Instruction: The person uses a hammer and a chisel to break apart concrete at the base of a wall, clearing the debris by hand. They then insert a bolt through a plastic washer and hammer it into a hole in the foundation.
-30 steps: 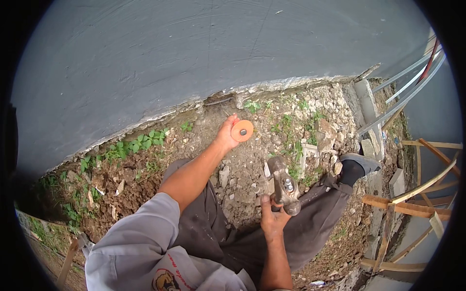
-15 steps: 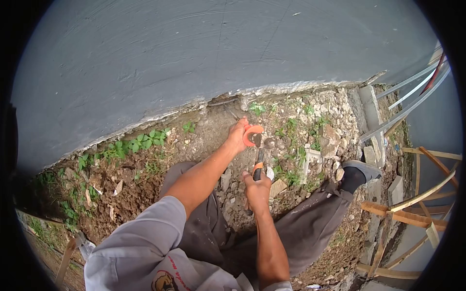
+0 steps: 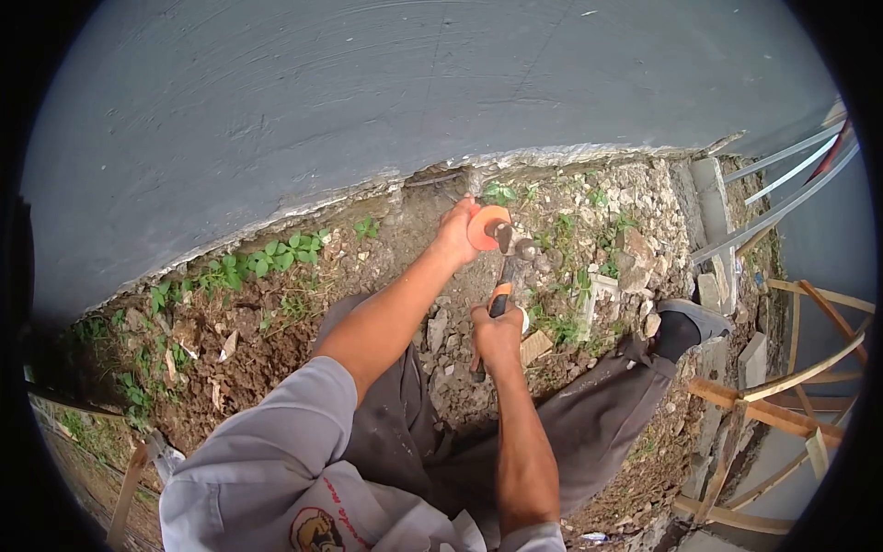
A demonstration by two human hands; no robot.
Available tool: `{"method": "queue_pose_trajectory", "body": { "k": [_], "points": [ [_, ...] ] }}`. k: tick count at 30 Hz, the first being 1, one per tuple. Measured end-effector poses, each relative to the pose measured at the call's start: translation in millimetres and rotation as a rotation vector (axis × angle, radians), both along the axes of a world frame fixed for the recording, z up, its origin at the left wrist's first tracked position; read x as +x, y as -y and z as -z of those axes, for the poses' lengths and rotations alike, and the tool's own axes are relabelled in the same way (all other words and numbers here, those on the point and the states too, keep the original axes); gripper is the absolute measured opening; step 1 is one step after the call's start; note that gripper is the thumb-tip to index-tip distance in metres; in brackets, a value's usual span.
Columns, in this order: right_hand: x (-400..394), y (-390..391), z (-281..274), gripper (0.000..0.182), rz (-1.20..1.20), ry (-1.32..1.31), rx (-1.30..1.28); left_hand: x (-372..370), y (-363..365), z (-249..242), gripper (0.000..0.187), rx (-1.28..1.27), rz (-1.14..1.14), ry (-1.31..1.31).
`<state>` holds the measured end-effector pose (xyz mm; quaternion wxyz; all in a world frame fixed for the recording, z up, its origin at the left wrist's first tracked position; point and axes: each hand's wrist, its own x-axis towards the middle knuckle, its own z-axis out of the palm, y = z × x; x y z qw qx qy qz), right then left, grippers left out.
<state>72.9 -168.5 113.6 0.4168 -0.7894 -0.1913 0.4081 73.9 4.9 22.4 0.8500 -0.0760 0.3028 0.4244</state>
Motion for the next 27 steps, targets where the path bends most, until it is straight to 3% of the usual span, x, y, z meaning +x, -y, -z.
{"method": "queue_pose_trajectory", "body": {
  "k": [2, 4, 6, 11, 14, 15, 17, 18, 20, 27],
  "points": [
    [3.7, 10.7, 2.8, 0.023, -0.041, -0.003, 0.121, -5.5, 2.4, -6.2, 0.029, -0.018, 0.152, -0.226],
    [6.0, 22.7, -15.9, 0.023, -0.064, 0.023, 0.203, -0.9, -0.1, 17.3, 0.03, 0.093, 0.148, -0.159],
    [6.6, 25.1, -79.3, 0.024, -0.019, 0.15, 0.245, 3.2, -2.2, 24.2, 0.03, 0.089, 0.066, -0.109],
    [37.2, 12.0, -156.7, 0.022, 0.082, 0.599, 1.107, -3.7, -11.4, 4.6, 0.028, 0.01, 0.029, -0.034],
    [32.0, -10.4, -128.6, 0.014, 0.171, 0.565, 1.369, -7.8, -12.1, 6.7, 0.028, 0.018, -0.02, 0.011],
    [5.5, -18.1, -90.7, 0.014, 0.339, 0.437, 1.162, -8.9, -11.4, 1.6, 0.027, -0.015, -0.034, 0.008],
    [21.0, 6.8, 11.9, 0.022, -0.128, 0.184, 0.147, -8.0, -17.1, 9.6, 0.026, -0.005, -0.005, 0.148],
    [9.0, 5.0, -2.5, 0.023, -0.099, -0.065, 0.016, -9.5, -12.3, 13.7, 0.026, 0.003, 0.007, 0.151],
    [3.9, 27.1, 0.0, 0.02, -0.03, -0.173, 0.08, -17.6, -3.8, 19.8, 0.028, -0.024, 0.117, -0.078],
    [3.5, 97.7, -8.1, 0.022, 0.095, 0.011, 0.053, -4.0, 34.1, 12.3, 0.024, -0.161, 0.086, -0.236]
  ]
}}
